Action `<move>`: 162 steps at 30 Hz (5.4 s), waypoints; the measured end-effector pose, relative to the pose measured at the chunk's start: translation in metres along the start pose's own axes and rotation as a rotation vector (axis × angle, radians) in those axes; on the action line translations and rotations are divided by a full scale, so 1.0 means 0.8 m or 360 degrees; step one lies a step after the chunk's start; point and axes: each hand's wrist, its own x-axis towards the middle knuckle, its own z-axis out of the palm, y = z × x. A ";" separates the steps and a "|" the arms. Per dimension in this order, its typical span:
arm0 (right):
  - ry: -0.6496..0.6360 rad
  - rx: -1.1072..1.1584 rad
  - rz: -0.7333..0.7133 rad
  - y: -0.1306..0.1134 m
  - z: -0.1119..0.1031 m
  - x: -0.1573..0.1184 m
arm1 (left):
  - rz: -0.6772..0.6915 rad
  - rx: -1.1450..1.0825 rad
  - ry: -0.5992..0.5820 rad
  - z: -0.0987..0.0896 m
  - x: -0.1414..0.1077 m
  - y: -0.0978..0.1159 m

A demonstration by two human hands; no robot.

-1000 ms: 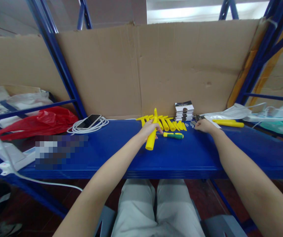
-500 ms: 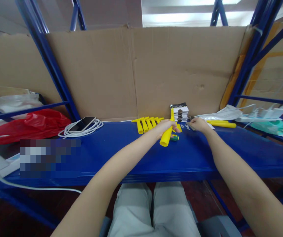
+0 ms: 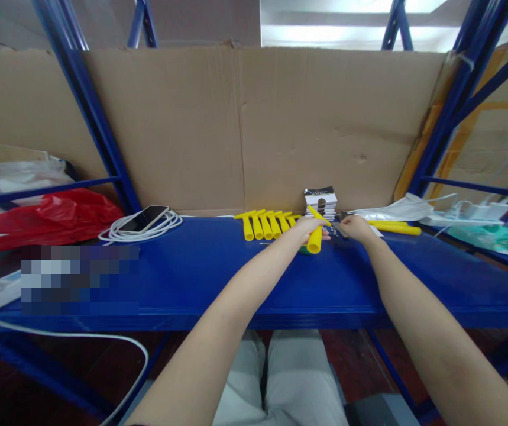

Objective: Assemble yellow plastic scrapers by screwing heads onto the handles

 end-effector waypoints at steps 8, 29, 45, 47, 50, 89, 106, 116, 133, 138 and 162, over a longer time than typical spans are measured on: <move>-0.0288 -0.0126 -0.0226 -0.008 0.003 0.005 | 0.0292 0.0472 0.0182 -0.090 -0.051 0.016; -0.0474 -0.0494 -0.0291 -0.020 0.019 0.007 | 0.0686 0.0567 0.0596 -0.162 -0.096 -0.003; -0.0145 0.0051 -0.0593 -0.047 0.010 -0.002 | 0.0630 0.0766 0.0508 -0.155 -0.100 -0.012; -0.0219 0.0231 -0.0772 -0.065 0.008 -0.012 | 0.0623 0.0774 0.0526 -0.158 -0.099 -0.012; -0.0501 0.0385 -0.0983 -0.092 0.007 -0.031 | 0.0619 0.0779 0.0544 -0.160 -0.097 -0.012; -0.0099 0.0466 -0.0901 -0.096 0.002 -0.033 | 0.0485 0.0538 0.0290 -0.149 -0.102 -0.011; 0.0079 0.0316 -0.0963 -0.097 -0.001 -0.034 | 0.0533 0.0616 0.0338 -0.146 -0.104 -0.014; 0.0455 -0.0093 -0.1169 -0.107 -0.013 -0.048 | 0.0641 0.0661 0.0419 -0.148 -0.094 -0.021; 0.0651 -0.0531 -0.1210 -0.116 -0.023 -0.058 | 0.0720 0.0748 0.0471 -0.150 -0.090 -0.022; 0.0630 -0.0501 -0.1170 -0.112 -0.022 -0.057 | 0.0647 0.0772 0.0467 -0.145 -0.094 -0.022; 0.0170 -0.0480 -0.0837 -0.118 -0.022 -0.061 | 0.0680 0.0891 0.0431 -0.148 -0.080 -0.035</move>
